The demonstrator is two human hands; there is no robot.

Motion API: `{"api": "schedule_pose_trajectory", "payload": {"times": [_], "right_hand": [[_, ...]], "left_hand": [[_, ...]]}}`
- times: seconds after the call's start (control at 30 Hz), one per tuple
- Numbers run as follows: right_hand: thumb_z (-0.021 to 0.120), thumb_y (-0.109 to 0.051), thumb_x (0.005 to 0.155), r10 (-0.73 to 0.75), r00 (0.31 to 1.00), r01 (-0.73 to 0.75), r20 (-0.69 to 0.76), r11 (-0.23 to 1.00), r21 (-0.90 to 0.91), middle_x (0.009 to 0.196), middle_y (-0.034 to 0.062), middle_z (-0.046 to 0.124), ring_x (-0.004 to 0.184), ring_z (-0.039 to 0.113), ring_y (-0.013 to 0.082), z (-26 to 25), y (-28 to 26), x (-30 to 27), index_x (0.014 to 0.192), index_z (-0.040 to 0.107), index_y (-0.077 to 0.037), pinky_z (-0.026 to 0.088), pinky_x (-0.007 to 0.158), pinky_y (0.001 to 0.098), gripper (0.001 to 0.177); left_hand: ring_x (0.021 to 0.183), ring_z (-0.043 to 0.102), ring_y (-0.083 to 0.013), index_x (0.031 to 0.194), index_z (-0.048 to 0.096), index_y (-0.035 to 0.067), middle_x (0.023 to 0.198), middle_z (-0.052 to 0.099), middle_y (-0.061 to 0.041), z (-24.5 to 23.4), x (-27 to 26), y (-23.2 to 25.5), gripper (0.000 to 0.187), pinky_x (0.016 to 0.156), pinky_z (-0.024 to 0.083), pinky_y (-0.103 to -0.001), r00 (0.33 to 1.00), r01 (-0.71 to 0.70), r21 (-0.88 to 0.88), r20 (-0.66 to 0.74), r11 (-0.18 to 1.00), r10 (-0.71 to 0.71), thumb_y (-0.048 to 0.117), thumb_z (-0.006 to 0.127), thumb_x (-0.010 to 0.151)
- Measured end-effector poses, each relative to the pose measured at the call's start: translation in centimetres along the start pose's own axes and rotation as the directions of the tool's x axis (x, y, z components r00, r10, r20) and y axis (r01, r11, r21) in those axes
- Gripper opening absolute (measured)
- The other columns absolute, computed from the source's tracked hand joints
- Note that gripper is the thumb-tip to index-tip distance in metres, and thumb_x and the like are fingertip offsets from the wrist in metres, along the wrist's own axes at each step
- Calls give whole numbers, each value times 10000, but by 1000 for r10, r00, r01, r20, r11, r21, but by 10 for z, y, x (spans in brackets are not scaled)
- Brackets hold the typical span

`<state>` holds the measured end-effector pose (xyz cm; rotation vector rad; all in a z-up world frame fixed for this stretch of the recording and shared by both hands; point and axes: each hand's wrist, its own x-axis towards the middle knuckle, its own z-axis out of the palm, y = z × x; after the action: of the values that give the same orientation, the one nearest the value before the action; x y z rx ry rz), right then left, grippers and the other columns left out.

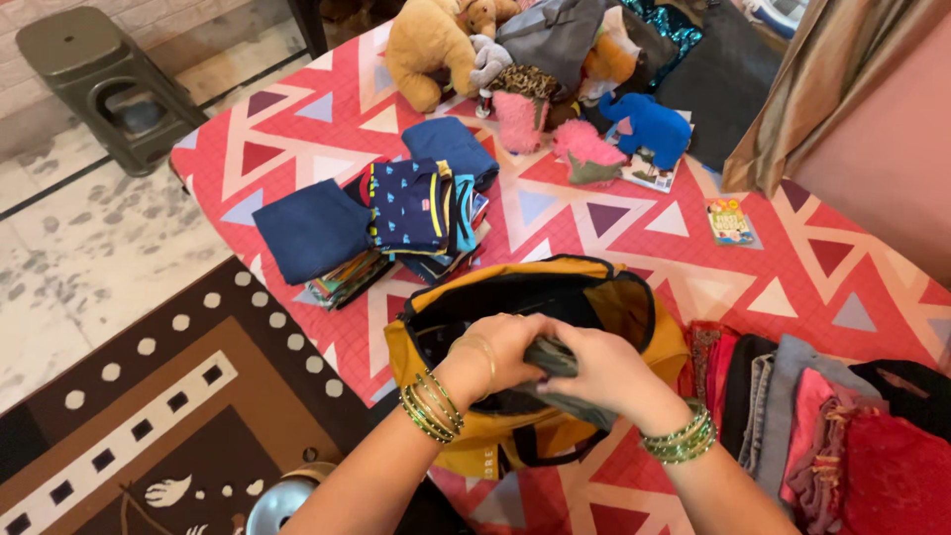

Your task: The person folds several pairs of pants by hand and places them one by one into an open yellow and black duffel bag on a bed.

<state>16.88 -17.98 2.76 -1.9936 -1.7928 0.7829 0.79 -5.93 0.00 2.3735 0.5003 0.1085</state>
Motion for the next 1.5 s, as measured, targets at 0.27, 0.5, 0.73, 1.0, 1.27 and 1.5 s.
{"api": "schedule_pose_trajectory", "payload": {"times": [0.27,0.5,0.73,1.0,1.27,1.5], "right_hand": [[826,-364,766,-34,897,-35,-441,988,-148,1018,115,710,938,675,348,65,59,15,1145,683,-94,544,769,443,487],[802,-274,735,-255,851,47,-459,908,-416,1015,69,675,928,643,298,109,39,74,1117,682,-121,482,789,448,429],[812,-241,705,-168,925,51,-341,943,-329,1002,64,683,928,653,312,123,38,111,1105,691,-133,492,785,462,433],[794,-336,855,241,910,-410,336,414,813,1130,131,746,939,687,182,229,116,120,1293,640,-3,568,860,329,572],[808,-338,844,432,844,-508,317,455,731,1187,154,734,1026,705,221,325,143,130,1363,555,28,565,915,335,684],[909,-394,815,418,908,-397,19,848,350,1327,247,609,1219,600,358,320,130,136,1354,557,20,482,1037,383,765]], "left_hand": [[1400,355,-405,989,731,167,1548,375,-194,66,-65,-63,231,1130,305,-546,749,479,5,-524,878,-406,259,783,784],[1534,118,-390,1002,703,149,1671,58,-147,92,-62,-76,350,1229,141,-596,555,773,-82,-396,630,-732,360,836,756],[1568,42,-365,1551,311,237,1690,-121,-153,85,-61,-90,1019,1213,152,-603,413,904,-9,-245,428,-877,105,851,696],[1589,-14,-315,1622,-112,245,1706,-179,-140,61,-77,-90,1277,1243,75,-587,523,850,68,8,523,-852,27,764,718],[1596,-23,-288,1605,-129,230,1700,-216,-124,51,-72,-93,1283,1251,106,-577,487,864,106,77,493,-870,95,801,732],[1593,-5,-310,1604,-121,211,1689,-191,-141,56,-74,-102,1288,1245,129,-580,523,846,103,37,524,-852,89,806,720]]}}
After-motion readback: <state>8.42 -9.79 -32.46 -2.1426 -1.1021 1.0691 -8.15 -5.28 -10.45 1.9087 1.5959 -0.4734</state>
